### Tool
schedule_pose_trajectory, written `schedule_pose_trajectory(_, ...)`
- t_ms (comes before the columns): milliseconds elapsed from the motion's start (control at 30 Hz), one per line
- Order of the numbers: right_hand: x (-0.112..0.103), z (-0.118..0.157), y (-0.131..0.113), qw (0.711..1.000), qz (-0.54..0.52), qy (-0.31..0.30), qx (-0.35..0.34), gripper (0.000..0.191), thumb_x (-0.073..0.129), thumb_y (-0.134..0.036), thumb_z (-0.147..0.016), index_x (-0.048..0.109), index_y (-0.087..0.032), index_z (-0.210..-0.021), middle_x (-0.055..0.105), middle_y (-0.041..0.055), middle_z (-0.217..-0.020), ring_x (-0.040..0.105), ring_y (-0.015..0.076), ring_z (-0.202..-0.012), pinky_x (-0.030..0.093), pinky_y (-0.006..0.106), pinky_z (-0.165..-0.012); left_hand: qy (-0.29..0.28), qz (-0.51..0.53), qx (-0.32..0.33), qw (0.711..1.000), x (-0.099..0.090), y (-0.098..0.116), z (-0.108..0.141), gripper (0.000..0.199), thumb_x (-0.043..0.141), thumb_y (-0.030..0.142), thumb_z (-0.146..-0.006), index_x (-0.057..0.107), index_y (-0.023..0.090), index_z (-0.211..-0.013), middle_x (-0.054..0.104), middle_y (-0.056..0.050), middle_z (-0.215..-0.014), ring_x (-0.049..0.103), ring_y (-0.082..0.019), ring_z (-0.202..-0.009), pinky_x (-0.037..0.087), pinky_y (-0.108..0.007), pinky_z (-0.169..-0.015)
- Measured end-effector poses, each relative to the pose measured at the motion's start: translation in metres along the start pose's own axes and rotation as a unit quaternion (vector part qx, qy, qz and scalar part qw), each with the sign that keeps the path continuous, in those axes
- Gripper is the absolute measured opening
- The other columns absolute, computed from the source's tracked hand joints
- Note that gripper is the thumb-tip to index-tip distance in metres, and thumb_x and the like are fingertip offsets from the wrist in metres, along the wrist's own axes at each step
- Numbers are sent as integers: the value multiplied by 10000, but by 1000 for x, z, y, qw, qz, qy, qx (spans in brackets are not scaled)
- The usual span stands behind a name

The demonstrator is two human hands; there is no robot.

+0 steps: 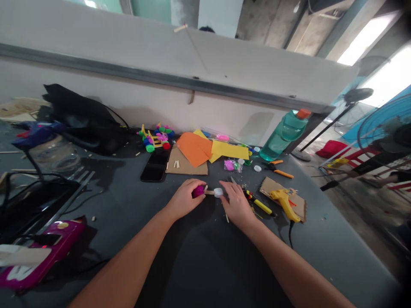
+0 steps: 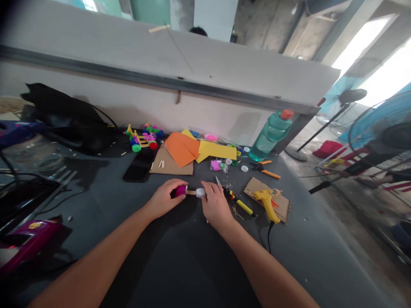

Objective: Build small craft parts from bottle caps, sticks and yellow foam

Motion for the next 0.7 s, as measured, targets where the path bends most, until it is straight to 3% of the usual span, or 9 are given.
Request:
schedule_pose_trajectory(133,-19,-14,-21,1000,18,4,-20,327,544,-160,-800,574,-174,-1125,620,113,-1079,520,270,-1041,394,451,-923,12,14,12,1000,-1,-1,-1,279,611,170,-761,595,201,-1037,624,-52,-1057,555,-194,-1010,439,-355,-910)
schedule_pose_trajectory(267,-17,-30,-33,999,-18,2,-31,194,594,-230,-799,635,-208,-987,667,68,-962,560,239,-947,427,394,-849,12,16,27,999,2,-2,0,237,593,182,-784,593,187,-1021,627,-57,-1032,554,-194,-984,442,-349,-887)
schedule_pose_trajectory(533,-3,-45,-24,998,-60,13,15,74,616,-256,-778,667,-212,-807,678,27,-834,583,199,-850,420,329,-791,7,-11,34,999,4,-2,2,201,592,162,-767,597,185,-966,628,-52,-994,553,-204,-962,439,-350,-864)
schedule_pose_trajectory(700,2,-46,-15,996,-88,7,34,107,576,-254,-799,674,-219,-774,679,20,-808,592,186,-824,419,308,-769,2,-21,25,999,6,-3,2,235,591,181,-773,588,193,-1009,619,-51,-1024,547,-204,-979,441,-349,-880)
Point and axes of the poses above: each hand's wrist, its own z-axis away from the middle knuckle, its own x-axis out of the palm, y = z × x, the point moved 10 cm from there along -z, towards the middle knuckle
